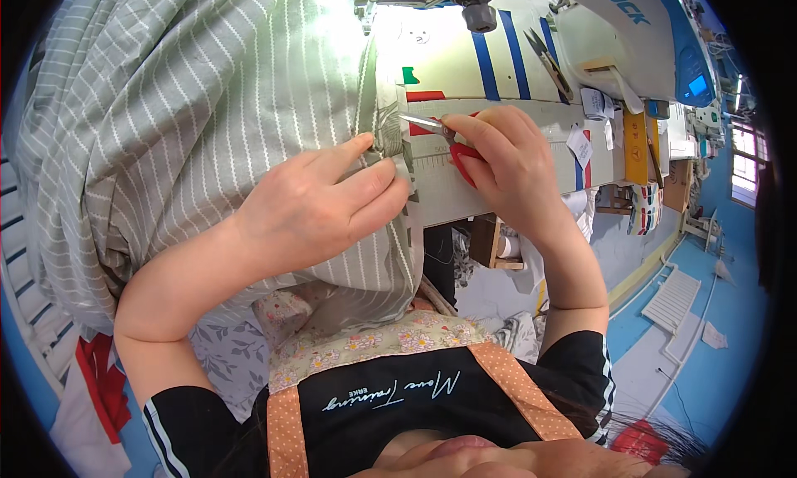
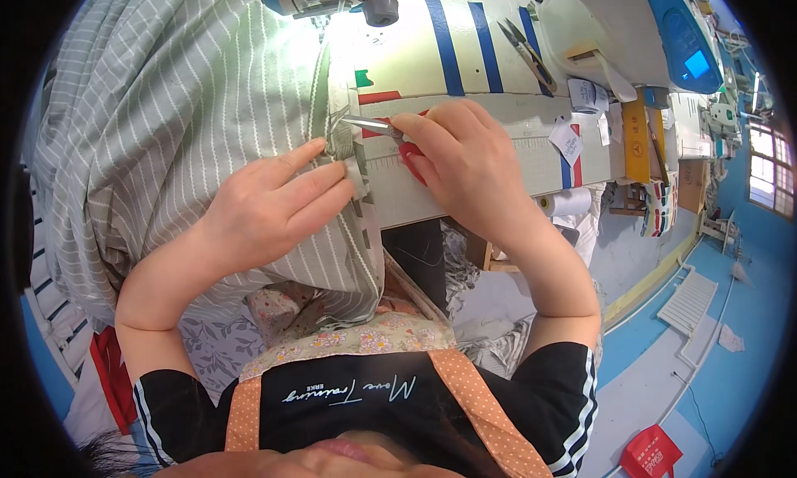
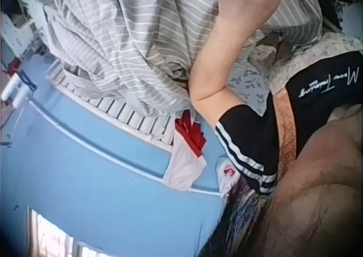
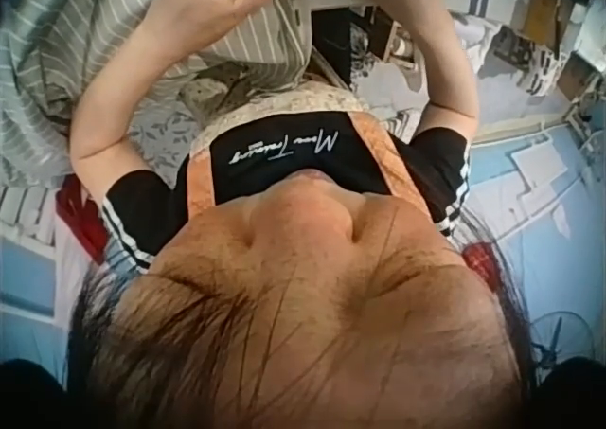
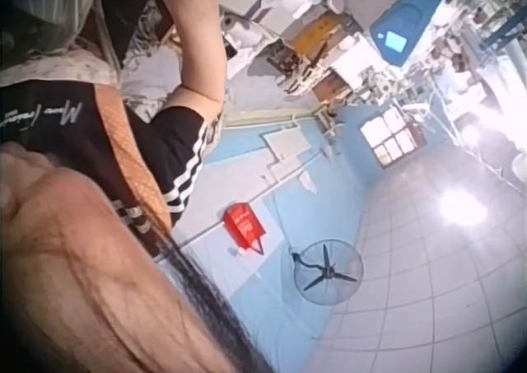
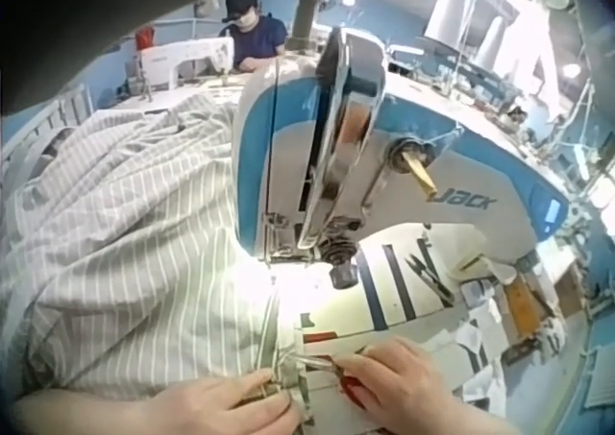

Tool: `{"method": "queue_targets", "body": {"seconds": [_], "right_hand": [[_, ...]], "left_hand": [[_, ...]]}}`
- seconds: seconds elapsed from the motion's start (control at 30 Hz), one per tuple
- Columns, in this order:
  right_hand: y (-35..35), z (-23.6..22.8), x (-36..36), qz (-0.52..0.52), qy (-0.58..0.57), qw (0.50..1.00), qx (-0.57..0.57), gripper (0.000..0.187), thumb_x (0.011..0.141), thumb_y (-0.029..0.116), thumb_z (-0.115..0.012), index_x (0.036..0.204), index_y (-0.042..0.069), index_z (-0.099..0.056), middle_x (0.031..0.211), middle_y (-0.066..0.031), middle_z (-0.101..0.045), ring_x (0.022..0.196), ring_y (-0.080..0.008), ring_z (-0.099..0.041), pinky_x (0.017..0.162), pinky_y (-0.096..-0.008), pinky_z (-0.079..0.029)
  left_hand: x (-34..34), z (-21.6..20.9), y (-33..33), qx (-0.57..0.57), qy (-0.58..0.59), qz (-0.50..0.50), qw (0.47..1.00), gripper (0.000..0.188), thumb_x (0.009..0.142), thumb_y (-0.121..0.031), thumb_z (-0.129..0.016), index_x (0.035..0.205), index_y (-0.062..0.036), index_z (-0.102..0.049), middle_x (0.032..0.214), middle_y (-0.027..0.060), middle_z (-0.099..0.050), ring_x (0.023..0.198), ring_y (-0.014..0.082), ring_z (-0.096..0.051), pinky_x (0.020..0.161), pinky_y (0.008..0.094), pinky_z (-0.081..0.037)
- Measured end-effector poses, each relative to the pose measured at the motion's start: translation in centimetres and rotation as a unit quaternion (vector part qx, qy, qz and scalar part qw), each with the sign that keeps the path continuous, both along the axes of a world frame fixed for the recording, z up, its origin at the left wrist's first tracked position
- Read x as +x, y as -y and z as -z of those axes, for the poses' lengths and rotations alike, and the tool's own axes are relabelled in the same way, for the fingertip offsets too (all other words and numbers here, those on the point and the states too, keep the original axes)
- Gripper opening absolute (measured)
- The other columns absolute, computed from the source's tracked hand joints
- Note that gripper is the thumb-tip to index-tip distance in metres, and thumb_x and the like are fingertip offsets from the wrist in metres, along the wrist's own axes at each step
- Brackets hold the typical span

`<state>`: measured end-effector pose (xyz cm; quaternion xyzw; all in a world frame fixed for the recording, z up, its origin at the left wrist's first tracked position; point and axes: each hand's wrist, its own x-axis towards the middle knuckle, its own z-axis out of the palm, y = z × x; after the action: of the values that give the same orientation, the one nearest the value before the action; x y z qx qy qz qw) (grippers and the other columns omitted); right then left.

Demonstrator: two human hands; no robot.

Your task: Sewing fabric pieces together using an industrial sewing machine to assemble a pillowcase.

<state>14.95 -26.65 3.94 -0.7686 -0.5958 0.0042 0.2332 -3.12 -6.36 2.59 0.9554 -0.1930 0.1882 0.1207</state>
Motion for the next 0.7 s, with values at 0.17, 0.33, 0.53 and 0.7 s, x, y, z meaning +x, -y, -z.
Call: {"method": "queue_targets", "body": {"seconds": [0.17, 0.33, 0.53, 0.7], "right_hand": [[-0.2, 0.2, 0.6, -0.025, 0.061, 0.998, -0.01, 0.045, 0.075, -0.001, -0.073, 0.119, 0.008, -0.07, 0.095, -0.0069, -0.06, 0.087, -0.0284, -0.06, 0.077, -0.0398, -0.051], [-0.5, 0.1, 0.8, -0.038, 0.083, 0.996, -0.027, 0.044, 0.077, 0.002, -0.071, 0.121, 0.007, -0.069, 0.093, -0.0059, -0.058, 0.085, -0.0268, -0.058, 0.076, -0.0392, -0.051], [-1.0, -0.5, 0.7, -0.046, 0.105, 0.992, -0.048, 0.045, 0.078, 0.005, -0.069, 0.122, 0.007, -0.069, 0.094, -0.0052, -0.059, 0.086, -0.0257, -0.058, 0.075, -0.0384, -0.05], [-1.1, -0.8, 0.6, -0.047, 0.12, 0.99, -0.06, 0.045, 0.078, 0.006, -0.068, 0.123, 0.007, -0.069, 0.095, -0.0049, -0.058, 0.088, -0.0253, -0.058, 0.075, -0.0377, -0.05]], "left_hand": [[0.0, 0.0, 0.0, -0.045, -0.028, -0.025, 0.998, 0.034, 0.078, -0.009, -0.069, 0.112, -0.0089, -0.072, 0.123, 0.0077, -0.068, 0.106, 0.0283, -0.071, 0.074, 0.0341, -0.059], [0.0, -0.3, -0.3, -0.064, -0.049, -0.034, 0.996, 0.036, 0.077, -0.007, -0.069, 0.113, -0.0076, -0.071, 0.128, 0.0108, -0.066, 0.105, 0.0289, -0.07, 0.08, 0.0358, -0.058], [0.1, 0.4, -0.4, -0.089, -0.054, -0.046, 0.993, 0.039, 0.074, -0.005, -0.073, 0.113, -0.0047, -0.07, 0.129, 0.0109, -0.065, 0.108, 0.0292, -0.068, 0.086, 0.038, -0.057], [0.1, 0.6, -0.5, -0.098, -0.067, -0.044, 0.992, 0.043, 0.07, -0.004, -0.075, 0.113, -0.0035, -0.069, 0.131, 0.0116, -0.063, 0.11, 0.0299, -0.066, 0.088, 0.0389, -0.057]]}}
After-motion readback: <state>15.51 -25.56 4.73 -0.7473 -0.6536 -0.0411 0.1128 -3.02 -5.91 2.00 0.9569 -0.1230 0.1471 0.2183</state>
